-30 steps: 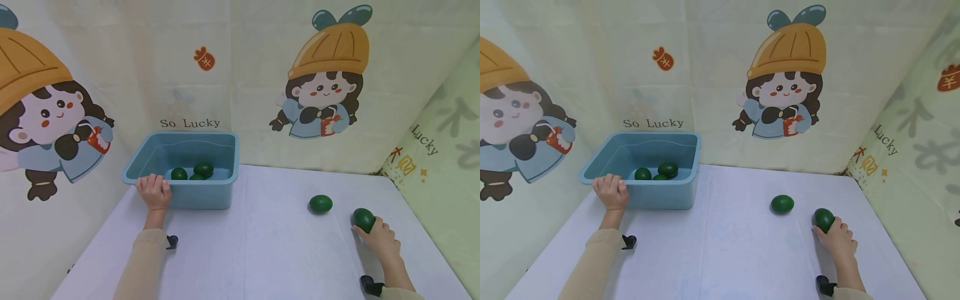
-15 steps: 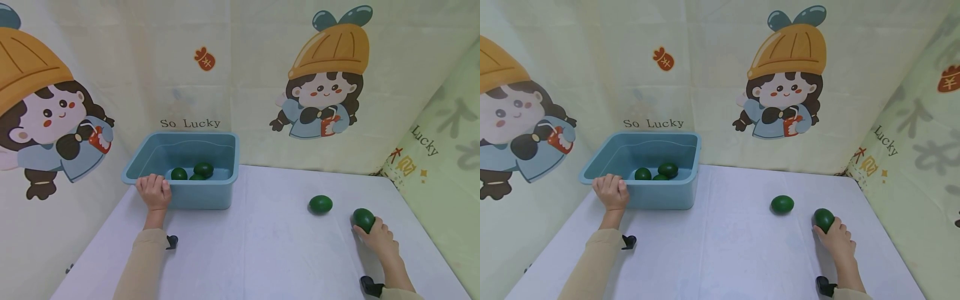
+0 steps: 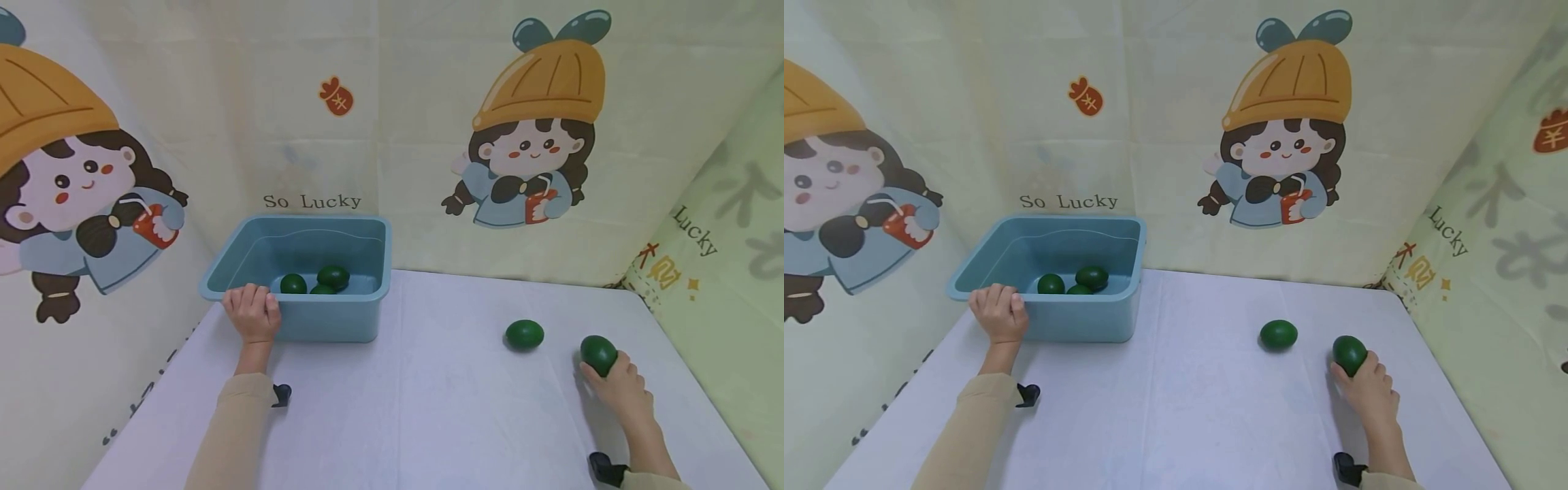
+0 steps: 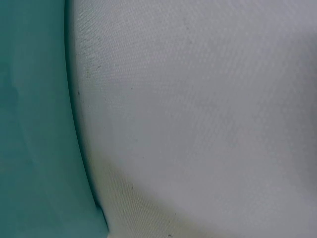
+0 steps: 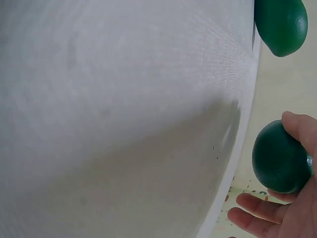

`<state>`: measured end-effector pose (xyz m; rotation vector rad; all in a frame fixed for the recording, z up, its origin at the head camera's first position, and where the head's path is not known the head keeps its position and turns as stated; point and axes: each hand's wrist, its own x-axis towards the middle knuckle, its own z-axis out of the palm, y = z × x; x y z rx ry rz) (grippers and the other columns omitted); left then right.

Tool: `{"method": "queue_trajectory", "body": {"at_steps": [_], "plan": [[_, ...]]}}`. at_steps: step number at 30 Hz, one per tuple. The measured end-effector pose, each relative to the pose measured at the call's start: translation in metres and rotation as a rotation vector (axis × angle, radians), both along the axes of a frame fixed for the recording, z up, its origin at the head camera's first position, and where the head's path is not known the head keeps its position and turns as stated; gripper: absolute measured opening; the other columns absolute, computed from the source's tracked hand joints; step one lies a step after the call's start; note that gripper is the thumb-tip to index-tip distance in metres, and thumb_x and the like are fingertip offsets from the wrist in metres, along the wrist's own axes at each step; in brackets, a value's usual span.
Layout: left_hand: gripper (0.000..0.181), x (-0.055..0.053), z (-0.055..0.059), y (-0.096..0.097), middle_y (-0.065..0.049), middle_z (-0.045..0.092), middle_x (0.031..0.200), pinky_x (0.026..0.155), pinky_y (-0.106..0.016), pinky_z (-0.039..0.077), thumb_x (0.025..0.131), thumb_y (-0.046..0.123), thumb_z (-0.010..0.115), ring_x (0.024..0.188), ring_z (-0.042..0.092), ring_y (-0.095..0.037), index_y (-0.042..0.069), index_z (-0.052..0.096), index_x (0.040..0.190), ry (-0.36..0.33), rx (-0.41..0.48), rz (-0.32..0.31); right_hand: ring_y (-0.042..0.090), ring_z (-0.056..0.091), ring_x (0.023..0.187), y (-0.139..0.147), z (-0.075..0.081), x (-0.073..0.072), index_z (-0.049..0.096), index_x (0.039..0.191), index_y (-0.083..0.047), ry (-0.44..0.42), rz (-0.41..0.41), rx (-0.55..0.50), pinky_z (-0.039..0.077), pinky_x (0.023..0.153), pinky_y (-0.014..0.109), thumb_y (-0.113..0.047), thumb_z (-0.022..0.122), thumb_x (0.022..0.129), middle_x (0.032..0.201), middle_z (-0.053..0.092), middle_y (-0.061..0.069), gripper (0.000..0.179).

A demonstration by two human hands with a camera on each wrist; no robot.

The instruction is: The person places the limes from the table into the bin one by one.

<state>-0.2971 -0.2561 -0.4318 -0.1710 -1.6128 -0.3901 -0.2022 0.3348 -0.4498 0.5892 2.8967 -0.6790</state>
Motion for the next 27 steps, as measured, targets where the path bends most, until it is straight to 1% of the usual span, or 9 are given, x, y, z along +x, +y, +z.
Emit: {"method": "queue_trajectory", "body": {"at_steps": [9, 15, 21, 27], "plan": [[0.043, 0.003, -0.001, 0.001, -0.018, 0.045, 0.061, 0.071, -0.049, 0.027, 0.087, 0.030, 0.038, 0.062, 0.038, -0.035, -0.003, 0.048, 0.061, -0.012, -0.002, -0.003, 0.059, 0.039, 0.101, -0.003, 0.004, 0.000, 0.016, 0.126, 0.020, 0.041, 0.025, 0.018, 0.034, 0.075, 0.063, -0.044, 0.049, 0.087, 0.110, 0.035, 0.043, 0.082], [0.050, 0.005, -0.001, 0.002, -0.018, 0.045, 0.061, 0.071, -0.049, 0.026, 0.090, 0.035, 0.035, 0.062, 0.038, -0.035, -0.003, 0.048, 0.061, -0.011, 0.006, 0.000, 0.058, 0.043, 0.096, -0.004, 0.005, -0.001, 0.020, 0.123, 0.021, 0.094, 0.050, 0.035, 0.037, 0.069, 0.061, -0.039, 0.050, 0.087, 0.107, 0.038, 0.043, 0.076], [0.046, 0.007, 0.000, 0.003, -0.018, 0.044, 0.061, 0.071, -0.049, 0.026, 0.088, 0.032, 0.036, 0.062, 0.037, -0.035, -0.003, 0.048, 0.061, -0.009, 0.009, -0.001, 0.058, 0.044, 0.094, -0.005, 0.007, -0.001, 0.022, 0.123, 0.021, 0.122, 0.068, 0.041, 0.037, 0.068, 0.061, -0.039, 0.051, 0.087, 0.106, 0.038, 0.043, 0.076], [0.047, 0.010, 0.000, 0.004, -0.019, 0.045, 0.061, 0.071, -0.049, 0.027, 0.089, 0.032, 0.036, 0.063, 0.039, -0.035, -0.004, 0.049, 0.062, -0.021, 0.003, 0.008, 0.056, 0.044, 0.094, -0.008, 0.012, -0.002, 0.023, 0.123, 0.021, 0.145, 0.095, 0.037, 0.037, 0.068, 0.060, -0.039, 0.052, 0.087, 0.106, 0.039, 0.042, 0.075]]}}
